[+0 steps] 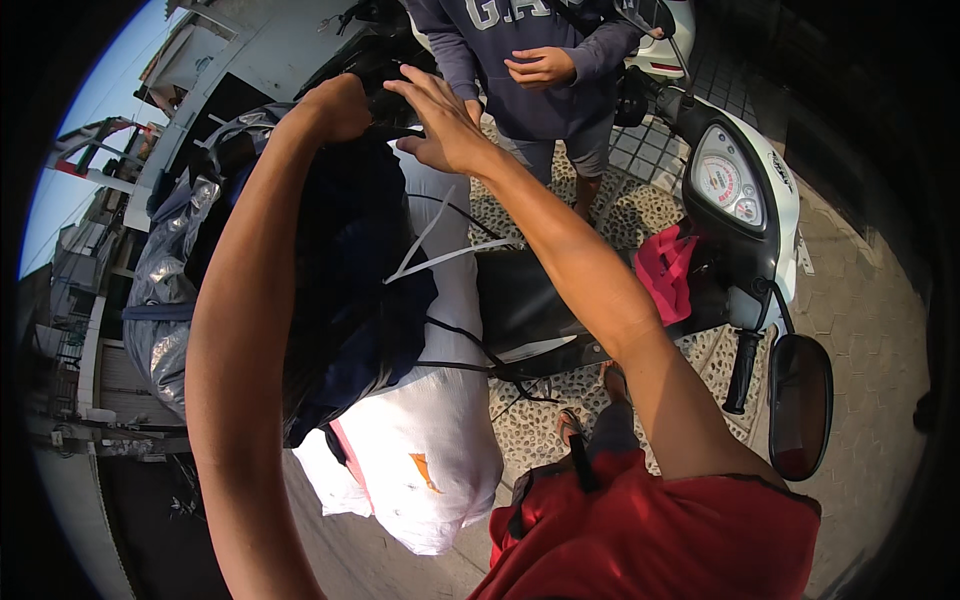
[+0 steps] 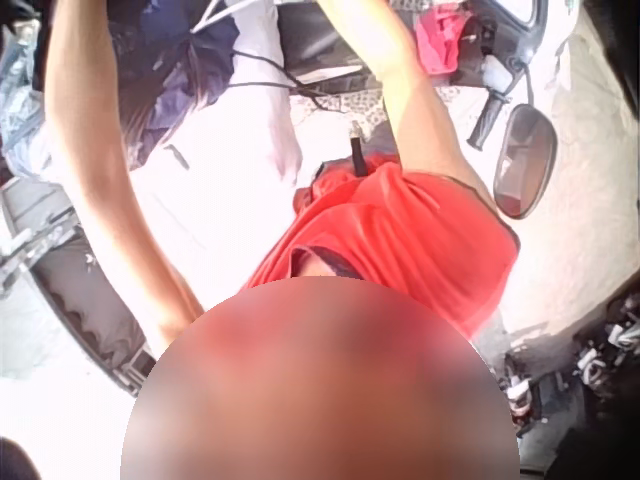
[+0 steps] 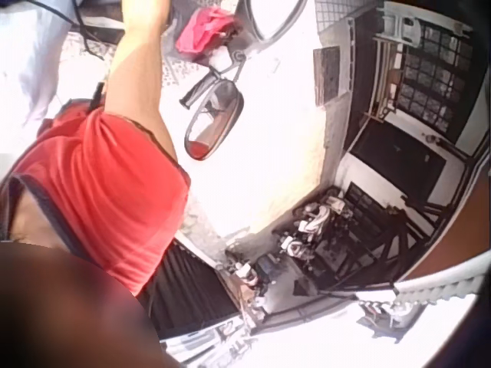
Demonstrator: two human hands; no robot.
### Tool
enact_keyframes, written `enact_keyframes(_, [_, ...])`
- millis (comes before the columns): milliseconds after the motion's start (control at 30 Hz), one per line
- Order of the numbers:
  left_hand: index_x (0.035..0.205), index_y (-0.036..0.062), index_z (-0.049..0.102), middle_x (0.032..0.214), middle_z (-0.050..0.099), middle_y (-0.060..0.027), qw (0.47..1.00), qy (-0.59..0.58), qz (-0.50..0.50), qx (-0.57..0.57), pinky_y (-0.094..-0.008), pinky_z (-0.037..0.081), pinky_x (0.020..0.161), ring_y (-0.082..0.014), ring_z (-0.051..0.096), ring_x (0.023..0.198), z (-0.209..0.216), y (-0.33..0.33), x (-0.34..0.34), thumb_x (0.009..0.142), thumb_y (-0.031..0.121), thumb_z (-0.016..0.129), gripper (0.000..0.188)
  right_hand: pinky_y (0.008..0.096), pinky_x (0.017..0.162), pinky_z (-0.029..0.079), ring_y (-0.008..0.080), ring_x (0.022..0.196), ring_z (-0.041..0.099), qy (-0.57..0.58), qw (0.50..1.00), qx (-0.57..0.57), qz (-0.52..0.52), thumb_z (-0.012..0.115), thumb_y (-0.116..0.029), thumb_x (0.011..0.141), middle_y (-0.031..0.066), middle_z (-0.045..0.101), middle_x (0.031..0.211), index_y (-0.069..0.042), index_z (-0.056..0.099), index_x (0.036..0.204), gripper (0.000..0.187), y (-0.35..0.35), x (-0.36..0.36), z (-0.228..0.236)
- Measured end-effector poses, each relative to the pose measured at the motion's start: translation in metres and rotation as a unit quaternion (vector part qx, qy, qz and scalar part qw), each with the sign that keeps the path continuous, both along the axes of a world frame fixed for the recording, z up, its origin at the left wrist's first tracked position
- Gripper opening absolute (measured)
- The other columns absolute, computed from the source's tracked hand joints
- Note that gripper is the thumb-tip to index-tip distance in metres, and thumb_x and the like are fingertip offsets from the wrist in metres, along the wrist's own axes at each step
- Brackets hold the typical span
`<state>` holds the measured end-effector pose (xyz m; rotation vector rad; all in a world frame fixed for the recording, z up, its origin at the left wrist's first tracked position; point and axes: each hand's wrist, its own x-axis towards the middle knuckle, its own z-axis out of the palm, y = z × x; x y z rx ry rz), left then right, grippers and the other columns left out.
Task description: The person secures large plastic-wrapped bundles to the back of a white scooter using black straps. They loop the straps around the cargo and anchor them to the scooter frame, tightening and adjusting the tension to hold the load in place.
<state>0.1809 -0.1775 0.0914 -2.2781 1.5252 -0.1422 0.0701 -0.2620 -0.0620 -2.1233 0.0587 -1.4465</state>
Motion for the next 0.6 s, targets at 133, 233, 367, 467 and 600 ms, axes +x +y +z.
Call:
enact_keyframes(133, [0.098, -0.0059, 0.071, 0.079, 0.069, -0.0113, 0.941, 0.278, 0.099, -0.165, -0.0311, 0.052, 0.074, -0.0187, 0.065, 0.075, 0.003, -0.003, -0.022, 0.076, 0.004, 0.064, 0.026, 0.0296, 0.075, 0.048, 0.0158, 0.087, 0.062, 0.09, 0.902, 0.221, 0.36, 0.077, -0.011, 0.077, 0.0089, 0.066, 0.093, -0.002, 0.061, 0.104, 0.032, -0.024, 0.059, 0.0])
enact_keyframes(233, [0.087, -0.006, 0.07, 0.073, 0.068, -0.0085, 0.956, 0.233, 0.161, -0.072, -0.0285, 0.051, 0.054, -0.0143, 0.063, 0.057, -0.032, -0.013, -0.057, 0.079, 0.006, 0.066, 0.015, 0.0216, 0.058, 0.04, 0.0058, 0.066, 0.054, 0.011, 0.769, 0.392, 0.506, 0.077, -0.008, 0.079, 0.0014, 0.063, 0.079, -0.002, 0.062, 0.092, 0.02, -0.021, 0.028, -0.067])
enact_keyframes(367, [0.083, -0.0009, 0.071, 0.08, 0.067, -0.0149, 0.995, 0.078, 0.056, -0.019, -0.0365, 0.053, 0.075, -0.0334, 0.066, 0.077, -0.062, -0.005, -0.076, 0.077, 0.011, 0.073, 0.013, 0.0222, 0.044, 0.019, 0.0031, 0.049, 0.033, 0.107, 0.63, 0.63, 0.442, 0.064, -0.014, 0.093, -0.0042, 0.044, 0.058, -0.003, 0.059, 0.08, 0.018, 0.011, -0.021, -0.171])
enact_keyframes(467, [0.085, -0.0024, 0.071, 0.084, 0.067, -0.0164, 0.973, 0.062, 0.101, -0.196, -0.0399, 0.051, 0.08, -0.0353, 0.066, 0.079, -0.045, 0.012, -0.06, 0.072, 0.016, 0.076, 0.022, 0.0219, 0.046, 0.021, 0.0038, 0.05, 0.033, 0.094, 0.624, 0.604, 0.486, 0.062, -0.017, 0.095, -0.0044, 0.043, 0.058, -0.003, 0.059, 0.084, 0.018, 0.044, -0.022, -0.195])
enact_keyframes(600, [0.085, 0.0008, 0.073, 0.092, 0.066, -0.0091, 0.996, 0.058, 0.008, -0.065, -0.0375, 0.044, 0.093, -0.0279, 0.058, 0.101, -0.028, 0.03, -0.048, 0.07, 0.012, 0.076, 0.02, 0.0225, 0.047, 0.024, 0.0046, 0.049, 0.033, 0.074, 0.561, 0.601, 0.564, 0.06, -0.019, 0.097, -0.0043, 0.042, 0.058, -0.002, 0.059, 0.087, 0.02, 0.039, -0.024, -0.175])
